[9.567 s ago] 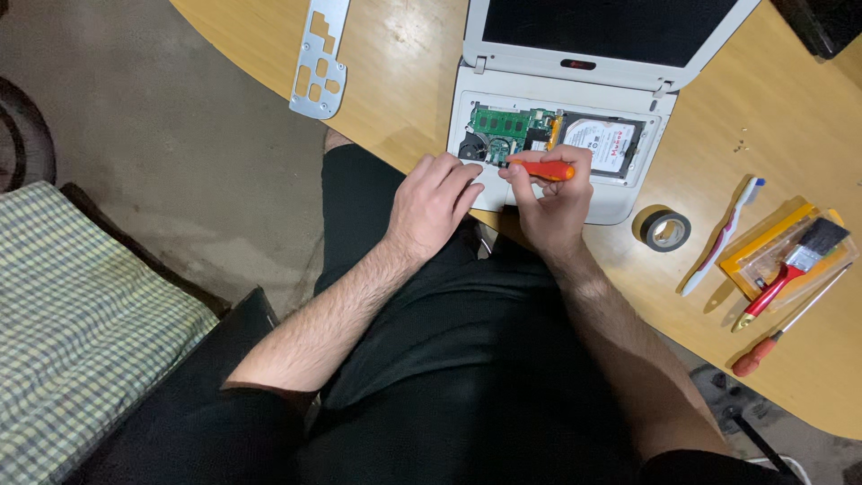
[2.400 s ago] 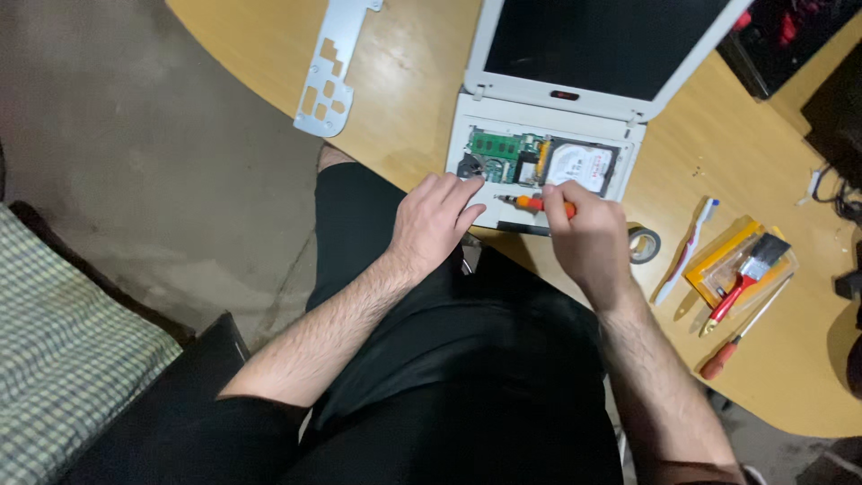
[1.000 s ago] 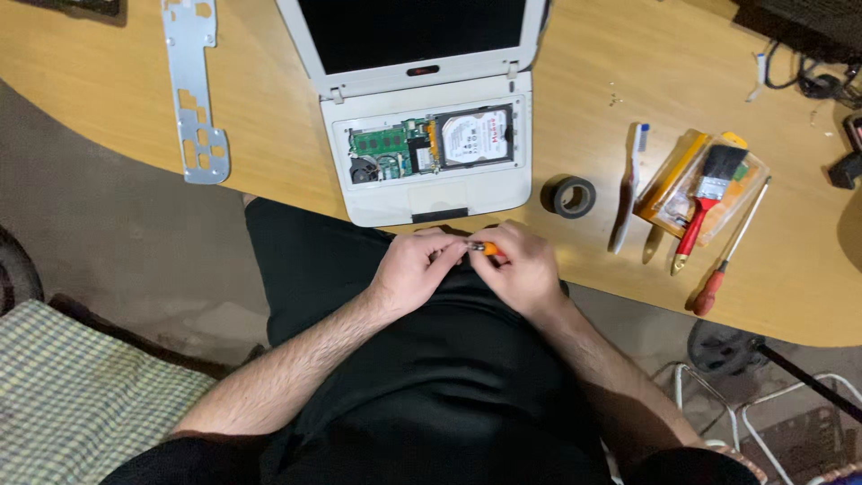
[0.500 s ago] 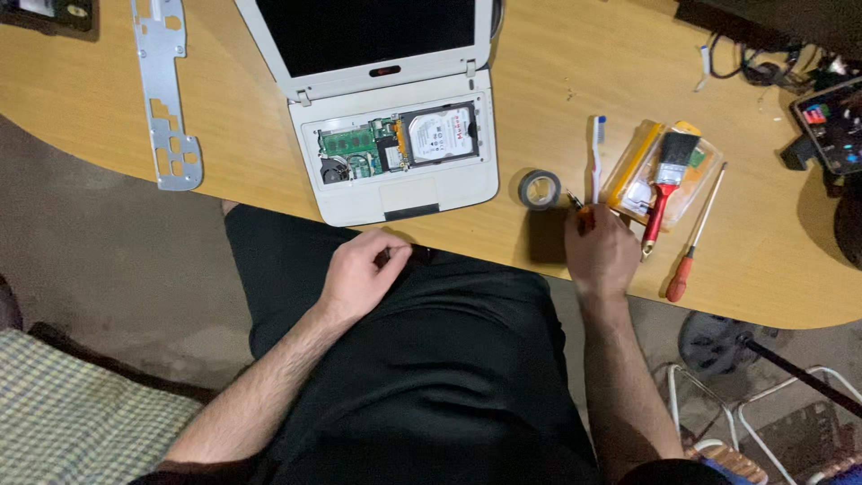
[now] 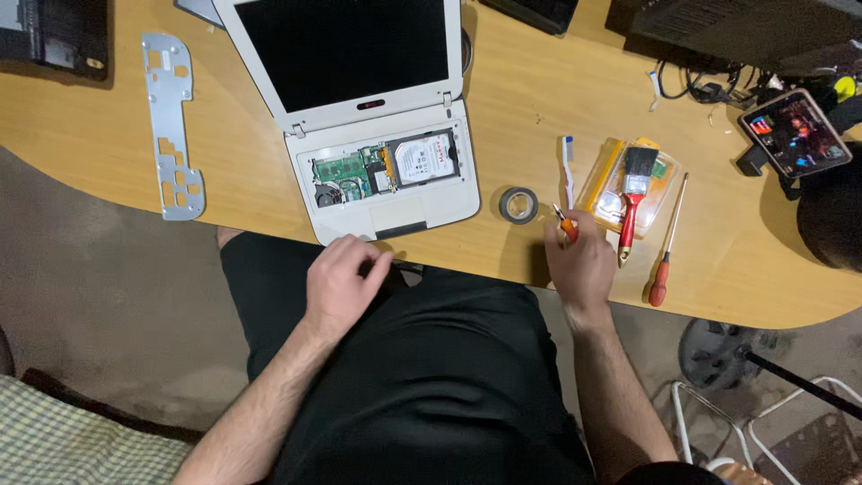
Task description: The person uses a screwdriver to remove screws from the internal components of a white laptop. They then place a metal backplate over the exposed components and secure it with screws.
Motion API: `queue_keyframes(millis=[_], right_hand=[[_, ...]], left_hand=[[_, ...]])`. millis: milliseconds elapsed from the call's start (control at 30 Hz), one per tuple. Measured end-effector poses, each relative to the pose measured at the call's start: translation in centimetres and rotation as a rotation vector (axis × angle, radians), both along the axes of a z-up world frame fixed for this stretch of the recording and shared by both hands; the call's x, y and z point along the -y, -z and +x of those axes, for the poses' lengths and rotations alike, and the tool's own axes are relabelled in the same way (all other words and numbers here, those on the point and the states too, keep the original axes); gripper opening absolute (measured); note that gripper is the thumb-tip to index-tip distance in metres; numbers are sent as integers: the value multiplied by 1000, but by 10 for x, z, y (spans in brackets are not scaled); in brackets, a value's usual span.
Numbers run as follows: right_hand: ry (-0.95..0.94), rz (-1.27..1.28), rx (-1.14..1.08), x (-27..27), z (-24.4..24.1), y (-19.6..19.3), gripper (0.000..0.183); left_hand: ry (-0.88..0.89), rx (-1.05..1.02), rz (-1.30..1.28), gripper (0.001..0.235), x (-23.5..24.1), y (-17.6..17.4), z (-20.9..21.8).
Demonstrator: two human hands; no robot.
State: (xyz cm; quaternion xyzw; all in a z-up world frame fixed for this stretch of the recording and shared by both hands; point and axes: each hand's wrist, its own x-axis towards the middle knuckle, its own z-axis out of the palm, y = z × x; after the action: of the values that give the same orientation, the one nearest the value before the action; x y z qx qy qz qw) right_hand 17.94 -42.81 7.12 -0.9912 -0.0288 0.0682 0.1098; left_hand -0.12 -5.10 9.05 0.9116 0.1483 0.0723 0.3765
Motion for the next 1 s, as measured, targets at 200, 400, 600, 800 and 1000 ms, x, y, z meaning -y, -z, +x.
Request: queue_keyframes(millis=[200, 400, 600, 800, 1000], right_hand=[[8, 494, -211, -48, -28, -52, 28], [-50, 552, -249, -16, -50, 36, 29], [-92, 577, -139, -26, -52, 38, 17], [-87, 611, -91, -14, -62, 65, 16], [-173, 709, -55, -16, -58, 61, 16]], left_hand=[[299, 162, 211, 24, 35, -12, 72], [540, -219, 374, 61, 59, -40, 139], [406, -4, 537, 45, 76, -21, 151], [416, -26, 554, 41, 79, -20, 159], [398, -16, 563, 31, 80, -18, 160]])
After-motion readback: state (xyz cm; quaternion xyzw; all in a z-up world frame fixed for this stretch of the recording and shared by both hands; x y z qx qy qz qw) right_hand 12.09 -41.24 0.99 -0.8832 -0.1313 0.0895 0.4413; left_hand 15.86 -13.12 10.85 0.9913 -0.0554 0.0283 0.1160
